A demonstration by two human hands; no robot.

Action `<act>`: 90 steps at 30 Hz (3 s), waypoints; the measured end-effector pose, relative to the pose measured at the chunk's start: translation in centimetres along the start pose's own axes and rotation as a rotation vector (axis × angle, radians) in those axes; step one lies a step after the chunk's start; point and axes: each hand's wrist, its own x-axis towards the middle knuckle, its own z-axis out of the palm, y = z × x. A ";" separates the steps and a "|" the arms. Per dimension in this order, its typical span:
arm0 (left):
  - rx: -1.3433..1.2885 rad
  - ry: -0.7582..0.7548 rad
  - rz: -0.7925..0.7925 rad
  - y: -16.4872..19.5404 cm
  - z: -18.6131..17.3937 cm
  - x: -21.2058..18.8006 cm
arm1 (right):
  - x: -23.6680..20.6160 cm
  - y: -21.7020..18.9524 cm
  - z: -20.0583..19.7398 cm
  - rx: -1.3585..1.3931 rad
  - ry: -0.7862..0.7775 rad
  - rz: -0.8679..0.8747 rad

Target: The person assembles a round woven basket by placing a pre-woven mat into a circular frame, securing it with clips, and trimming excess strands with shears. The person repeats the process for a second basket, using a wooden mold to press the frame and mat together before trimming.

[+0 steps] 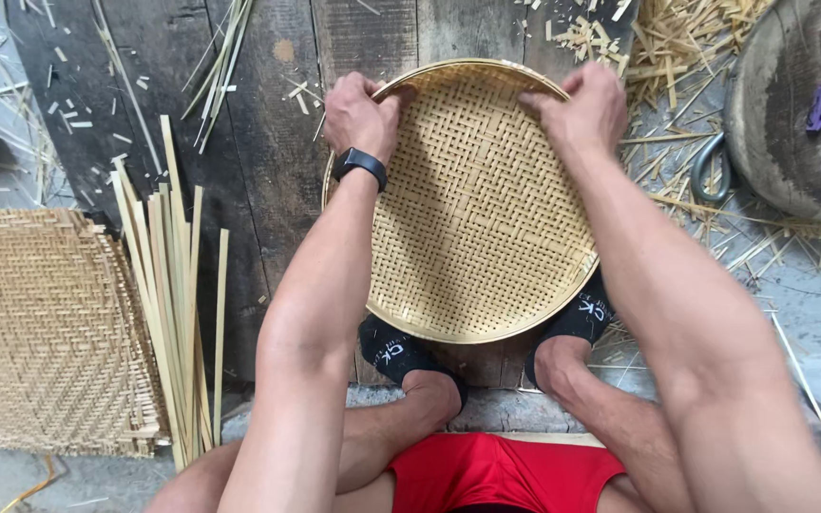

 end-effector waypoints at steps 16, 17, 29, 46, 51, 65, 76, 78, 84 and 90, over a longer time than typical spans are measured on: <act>-0.157 -0.263 -0.056 -7.9 -5.3 -2.4 | 1.2 8.8 -11.1 -0.547 -0.526 -0.340; -0.147 -0.392 -0.153 -10.1 -6.0 -3.7 | -0.1 11.0 -12.7 -0.681 -0.513 -0.400; -1.001 -0.352 -0.524 -16.7 -4.6 -11.7 | -10.0 19.4 -0.6 0.728 -0.431 0.136; -0.526 -0.260 -0.538 -16.0 -4.0 -12.1 | 1.8 10.0 -2.1 0.310 -0.180 -0.057; -0.540 -0.255 -0.519 -16.1 -3.8 -12.3 | 1.8 9.8 -1.5 0.159 -0.069 -0.131; -0.169 -0.839 -0.614 -14.0 -7.5 -12.5 | -5.4 18.7 -2.4 0.818 -0.262 0.055; -0.486 -0.661 -0.672 -14.3 -7.8 -8.7 | -6.1 20.6 -2.8 1.011 -0.290 0.028; -0.764 -0.603 -0.591 -14.2 -7.5 -8.9 | -6.1 20.9 -2.9 0.555 -0.389 0.077; -0.842 -0.500 -0.563 -14.5 -4.1 -9.5 | -6.4 21.2 -2.3 0.745 -0.348 0.187; -0.817 -0.432 -0.617 -14.6 -3.3 -8.9 | -5.9 21.2 -1.9 0.687 -0.323 0.166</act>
